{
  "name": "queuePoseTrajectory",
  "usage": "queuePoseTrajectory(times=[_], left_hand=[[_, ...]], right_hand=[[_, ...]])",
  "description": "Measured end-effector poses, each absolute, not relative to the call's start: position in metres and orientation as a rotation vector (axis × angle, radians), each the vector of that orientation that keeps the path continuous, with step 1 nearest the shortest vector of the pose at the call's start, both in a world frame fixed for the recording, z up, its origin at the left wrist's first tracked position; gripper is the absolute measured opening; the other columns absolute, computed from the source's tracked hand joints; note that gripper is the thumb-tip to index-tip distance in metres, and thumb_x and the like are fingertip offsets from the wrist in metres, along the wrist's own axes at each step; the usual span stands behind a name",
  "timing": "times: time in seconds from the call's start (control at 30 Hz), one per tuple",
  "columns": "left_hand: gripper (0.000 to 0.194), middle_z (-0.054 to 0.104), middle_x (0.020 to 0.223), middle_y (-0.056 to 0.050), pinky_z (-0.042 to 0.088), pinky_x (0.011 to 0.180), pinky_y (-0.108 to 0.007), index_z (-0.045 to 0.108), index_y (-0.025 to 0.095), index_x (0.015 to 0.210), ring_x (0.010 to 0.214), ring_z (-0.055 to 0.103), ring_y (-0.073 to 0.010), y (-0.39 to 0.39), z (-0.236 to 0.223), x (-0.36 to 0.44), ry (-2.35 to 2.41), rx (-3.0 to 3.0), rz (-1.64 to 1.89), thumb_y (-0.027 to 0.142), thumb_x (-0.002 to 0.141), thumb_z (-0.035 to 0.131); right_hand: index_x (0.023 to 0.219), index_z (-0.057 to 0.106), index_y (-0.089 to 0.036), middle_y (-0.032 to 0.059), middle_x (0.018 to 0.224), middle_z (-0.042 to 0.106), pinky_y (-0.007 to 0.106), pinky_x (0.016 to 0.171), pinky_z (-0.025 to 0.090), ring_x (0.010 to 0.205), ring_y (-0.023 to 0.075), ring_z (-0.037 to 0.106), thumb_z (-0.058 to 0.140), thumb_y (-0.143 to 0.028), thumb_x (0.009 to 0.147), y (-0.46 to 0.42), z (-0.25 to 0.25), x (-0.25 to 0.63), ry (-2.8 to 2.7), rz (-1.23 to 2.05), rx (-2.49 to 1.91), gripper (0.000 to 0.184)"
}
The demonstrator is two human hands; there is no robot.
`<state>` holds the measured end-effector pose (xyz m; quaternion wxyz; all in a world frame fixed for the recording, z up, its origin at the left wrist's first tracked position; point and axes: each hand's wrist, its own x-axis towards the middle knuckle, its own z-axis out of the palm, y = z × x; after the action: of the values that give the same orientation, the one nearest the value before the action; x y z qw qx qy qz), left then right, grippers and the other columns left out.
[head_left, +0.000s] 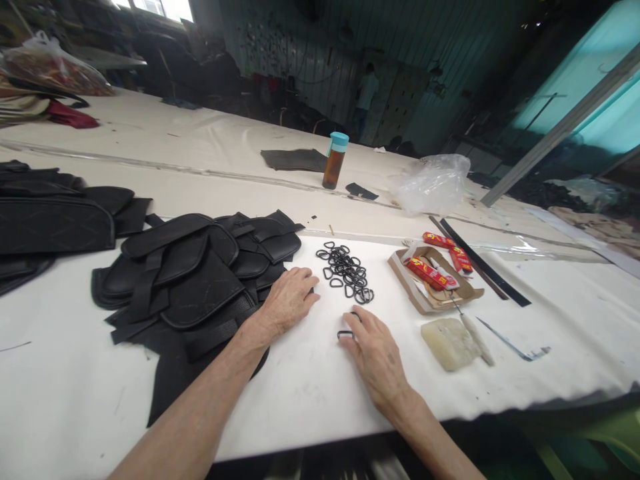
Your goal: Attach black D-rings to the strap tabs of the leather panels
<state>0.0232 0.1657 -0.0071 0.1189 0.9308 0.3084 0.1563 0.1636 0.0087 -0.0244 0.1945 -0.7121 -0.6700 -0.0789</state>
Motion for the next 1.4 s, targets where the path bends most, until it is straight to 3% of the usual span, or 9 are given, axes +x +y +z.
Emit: queuePoseTrajectory(times=[0.13,0.3,0.5,0.87,1.27,1.4], left_hand=[[0.014,0.06,0.1,-0.007,0.041,0.085,-0.038,0.061,0.019,0.09,0.096,0.053,-0.0234,0.166,-0.007,0.024,0.893,2.724,0.45,0.023,0.081,0.05],[0.015,0.06,0.102,-0.008,0.041,0.086,-0.038,0.061,0.019,0.09,0.098,0.053,-0.0238,0.166,-0.006,0.024,0.9,2.719,0.435,0.023,0.081,0.05],[0.014,0.06,0.101,-0.008,0.041,0.084,-0.038,0.061,0.019,0.089,0.096,0.053,-0.0238,0.166,-0.005,0.024,0.906,2.712,0.429,0.024,0.081,0.05],[0.013,0.06,0.099,-0.006,0.04,0.084,-0.037,0.06,0.021,0.088,0.096,0.053,-0.023,0.165,-0.003,0.023,0.91,2.699,0.411,0.024,0.081,0.049],[0.013,0.06,0.1,-0.007,0.041,0.085,-0.038,0.06,0.02,0.089,0.098,0.053,-0.0236,0.166,-0.004,0.023,0.921,2.692,0.413,0.023,0.081,0.05],[0.012,0.059,0.1,-0.007,0.04,0.086,-0.038,0.06,0.02,0.087,0.098,0.053,-0.0234,0.166,-0.004,0.023,0.918,2.689,0.424,0.023,0.081,0.05]], right_hand=[[0.101,0.062,-0.017,0.0117,0.115,0.061,0.039,0.089,0.047,0.109,0.0236,0.053,0.047,-0.006,0.083,-0.001,-0.03,0.145,-1.944,-0.227,-1.844,0.025],[0.099,0.062,-0.017,0.0079,0.103,0.065,0.03,0.084,0.049,0.095,0.0181,0.058,0.047,-0.012,0.087,-0.009,-0.018,0.153,-1.884,-0.098,-1.705,0.02],[0.106,0.06,-0.016,0.01,0.112,0.062,0.037,0.077,0.046,0.092,0.023,0.054,0.042,-0.007,0.086,0.017,-0.015,0.193,-1.807,-0.422,-2.149,0.029],[0.098,0.062,-0.019,0.0066,0.106,0.063,0.033,0.073,0.043,0.084,0.0211,0.052,0.041,0.001,0.082,0.012,-0.017,0.189,-1.922,-0.351,-2.165,0.034],[0.106,0.06,-0.014,0.0132,0.122,0.055,0.036,0.079,0.044,0.095,0.0237,0.052,0.038,-0.001,0.084,0.019,-0.025,0.197,-1.784,-0.414,-2.184,0.034],[0.094,0.062,-0.018,0.0081,0.105,0.064,0.032,0.073,0.043,0.086,0.0211,0.053,0.04,-0.005,0.086,0.018,-0.021,0.205,-1.751,-0.379,-2.192,0.027]])
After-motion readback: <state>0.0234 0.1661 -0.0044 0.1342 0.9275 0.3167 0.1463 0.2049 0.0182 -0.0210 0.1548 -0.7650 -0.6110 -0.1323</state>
